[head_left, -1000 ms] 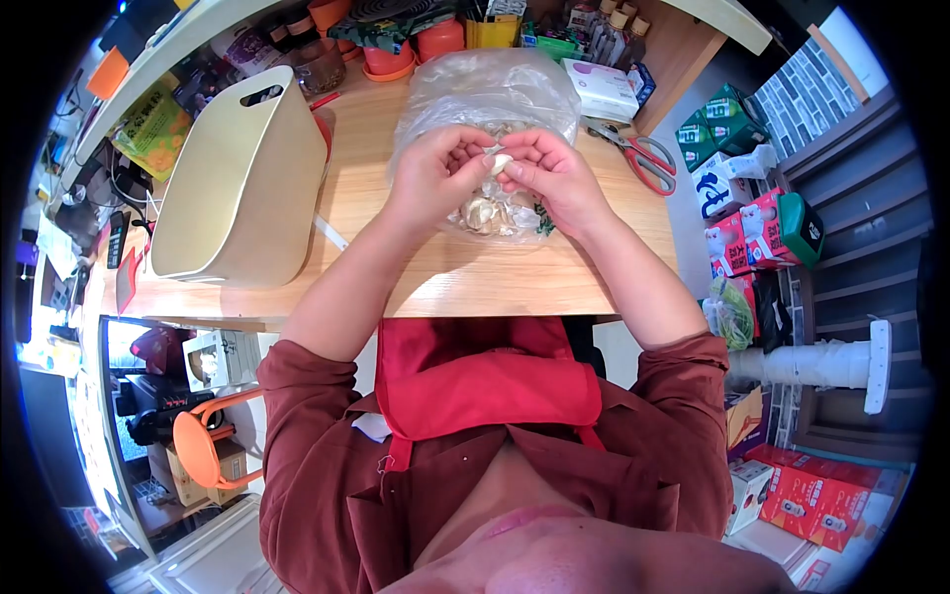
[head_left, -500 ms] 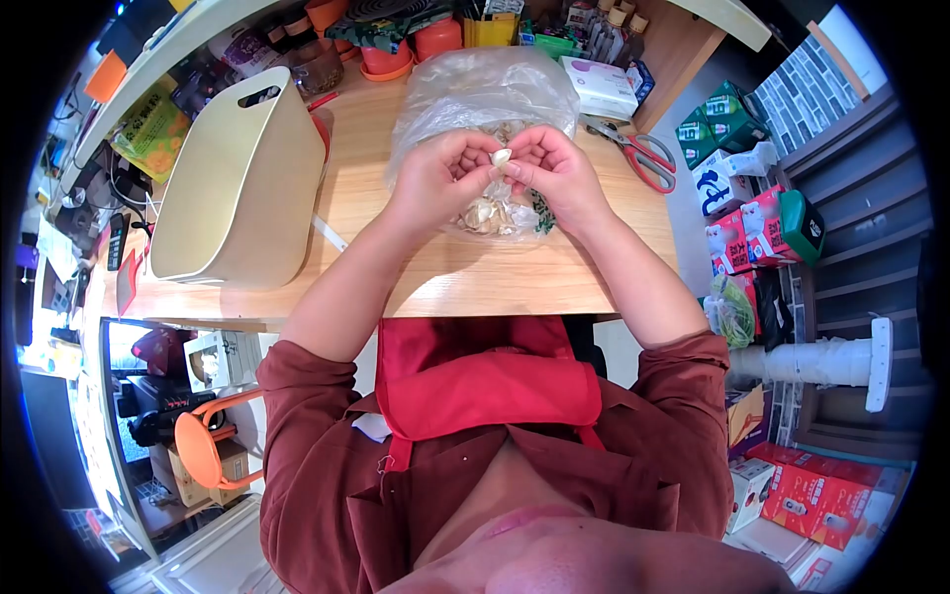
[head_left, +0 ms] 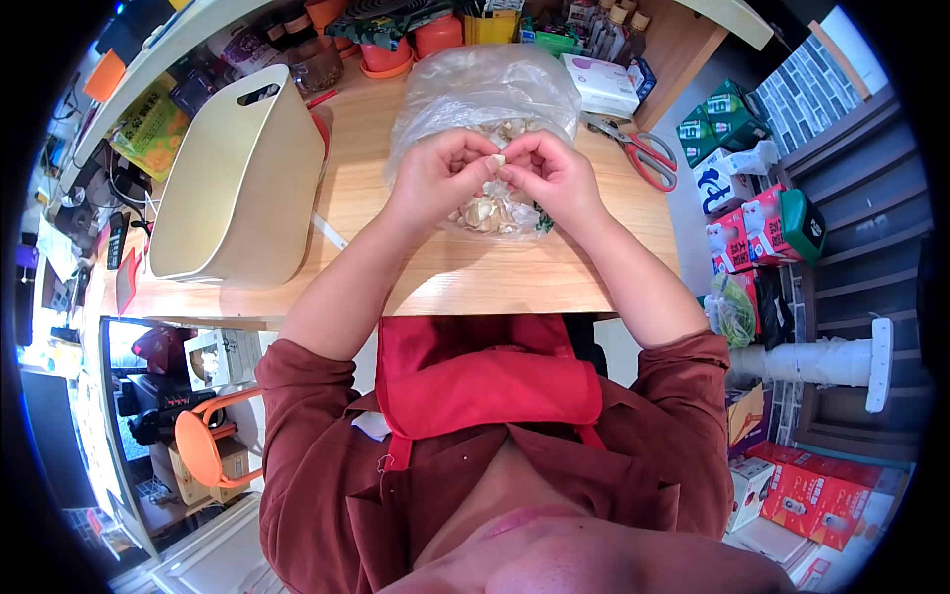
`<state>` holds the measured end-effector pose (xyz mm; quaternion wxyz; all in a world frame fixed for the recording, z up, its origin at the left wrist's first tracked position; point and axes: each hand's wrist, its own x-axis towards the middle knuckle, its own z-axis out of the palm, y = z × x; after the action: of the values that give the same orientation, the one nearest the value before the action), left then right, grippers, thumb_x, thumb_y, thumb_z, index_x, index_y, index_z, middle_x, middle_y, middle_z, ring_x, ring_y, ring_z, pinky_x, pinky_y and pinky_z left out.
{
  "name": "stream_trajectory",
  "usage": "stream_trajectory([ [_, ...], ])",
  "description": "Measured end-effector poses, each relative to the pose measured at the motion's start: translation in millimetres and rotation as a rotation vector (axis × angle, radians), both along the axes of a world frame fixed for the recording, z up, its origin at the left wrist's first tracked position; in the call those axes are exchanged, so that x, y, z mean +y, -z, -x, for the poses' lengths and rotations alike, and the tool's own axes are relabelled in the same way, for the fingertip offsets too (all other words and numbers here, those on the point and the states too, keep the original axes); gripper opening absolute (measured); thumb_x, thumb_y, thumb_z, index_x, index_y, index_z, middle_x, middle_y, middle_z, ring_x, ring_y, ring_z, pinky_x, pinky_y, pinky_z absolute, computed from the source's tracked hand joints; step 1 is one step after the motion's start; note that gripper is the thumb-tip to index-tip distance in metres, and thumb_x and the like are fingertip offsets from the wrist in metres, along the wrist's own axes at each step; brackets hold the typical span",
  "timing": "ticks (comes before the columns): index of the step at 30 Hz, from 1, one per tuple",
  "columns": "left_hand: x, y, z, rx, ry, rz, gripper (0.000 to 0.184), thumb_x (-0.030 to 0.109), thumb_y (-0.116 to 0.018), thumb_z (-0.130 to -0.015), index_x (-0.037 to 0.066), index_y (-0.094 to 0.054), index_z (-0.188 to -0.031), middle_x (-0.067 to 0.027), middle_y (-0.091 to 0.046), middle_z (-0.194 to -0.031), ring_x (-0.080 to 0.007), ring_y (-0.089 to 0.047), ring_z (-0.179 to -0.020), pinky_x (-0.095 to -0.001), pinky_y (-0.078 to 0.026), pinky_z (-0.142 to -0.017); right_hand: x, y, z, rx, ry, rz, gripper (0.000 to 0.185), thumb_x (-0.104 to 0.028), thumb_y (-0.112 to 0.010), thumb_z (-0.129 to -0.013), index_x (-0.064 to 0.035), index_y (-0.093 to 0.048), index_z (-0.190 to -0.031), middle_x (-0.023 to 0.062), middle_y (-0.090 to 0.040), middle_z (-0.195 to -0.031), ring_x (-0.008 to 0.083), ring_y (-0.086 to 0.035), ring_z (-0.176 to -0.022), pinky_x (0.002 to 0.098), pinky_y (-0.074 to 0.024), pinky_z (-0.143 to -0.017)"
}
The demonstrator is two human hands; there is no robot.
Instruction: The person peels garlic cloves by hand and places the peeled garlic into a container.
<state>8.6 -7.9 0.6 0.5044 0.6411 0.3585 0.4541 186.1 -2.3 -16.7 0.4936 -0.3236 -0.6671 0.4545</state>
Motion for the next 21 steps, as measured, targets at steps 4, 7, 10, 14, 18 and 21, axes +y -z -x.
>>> stream_trajectory([
  [4, 0.6, 0.8, 0.2, -0.001, 0.001, -0.001, 0.013, 0.008, -0.060, -0.082, -0.002, -0.059, -0.090, -0.0029, -0.061, -0.079, -0.0055, -0.056, -0.066, -0.0187, -0.045, -0.056, -1.4, -1.6, 0.7, -0.022, 0.019, -0.013, 0.014, -0.002, -0.065, -0.078, -0.0026, -0.056, -0.088, 0.0015, -0.061, -0.080, 0.0055, -0.058, -0.072, 0.0187, -0.0477, -0.064],
  [7, 0.5, 0.6, 0.1, -0.018, 0.010, 0.008, 0.012, 0.008, -0.060, -0.083, -0.002, -0.059, -0.090, -0.0028, -0.061, -0.079, -0.0054, -0.056, -0.067, -0.0187, -0.045, -0.056, -0.8, 0.3, 0.7, -0.016, 0.023, -0.019, 0.014, -0.003, -0.066, -0.078, -0.0025, -0.056, -0.088, 0.0016, -0.061, -0.080, 0.0054, -0.058, -0.072, 0.0189, -0.0480, -0.064],
  [10, -0.4, -1.0, 0.1, -0.027, 0.016, 0.028, 0.011, 0.008, -0.059, -0.083, -0.002, -0.058, -0.089, -0.0026, -0.061, -0.079, -0.0053, -0.056, -0.067, -0.0186, -0.045, -0.056, -0.6, 1.1, 0.7, -0.016, 0.024, -0.021, 0.014, -0.004, -0.066, -0.078, -0.0022, -0.056, -0.087, 0.0019, -0.062, -0.080, 0.0056, -0.059, -0.071, 0.0193, -0.0484, -0.063],
  [14, 1.9, 3.9, 0.7, -0.029, 0.025, -0.009, 0.010, 0.006, -0.055, -0.084, 0.002, -0.057, -0.093, -0.0006, -0.059, -0.076, -0.0040, -0.052, -0.059, -0.0167, -0.041, -0.050, -0.6, -0.2, 0.5, 0.001, 0.002, 0.006, 0.013, -0.005, -0.066, -0.079, -0.0018, -0.056, -0.087, 0.0025, -0.062, -0.080, 0.0062, -0.060, -0.072, 0.0198, -0.0493, -0.063],
  [18, 0.8, 2.0, 0.4, -0.032, 0.018, 0.010, 0.009, 0.006, -0.055, -0.084, 0.001, -0.057, -0.091, -0.0012, -0.059, -0.076, -0.0044, -0.053, -0.060, -0.0173, -0.042, -0.051, 0.6, 0.7, 0.5, 0.015, -0.018, 0.034, 0.014, -0.005, -0.065, -0.079, -0.0012, -0.056, -0.089, 0.0034, -0.062, -0.082, 0.0070, -0.060, -0.074, 0.0203, -0.0497, -0.064],
  [21, -0.3, 0.3, 0.4, -0.029, 0.004, 0.031, 0.010, 0.006, -0.058, -0.082, -0.001, -0.058, -0.088, -0.0020, -0.060, -0.076, -0.0047, -0.054, -0.063, -0.0182, -0.044, -0.054, 1.4, 1.5, -0.3, 0.030, -0.035, 0.040, 0.014, -0.004, -0.065, -0.079, -0.0009, -0.056, -0.089, 0.0039, -0.062, -0.083, 0.0076, -0.060, -0.075, 0.0207, -0.0499, -0.065],
])
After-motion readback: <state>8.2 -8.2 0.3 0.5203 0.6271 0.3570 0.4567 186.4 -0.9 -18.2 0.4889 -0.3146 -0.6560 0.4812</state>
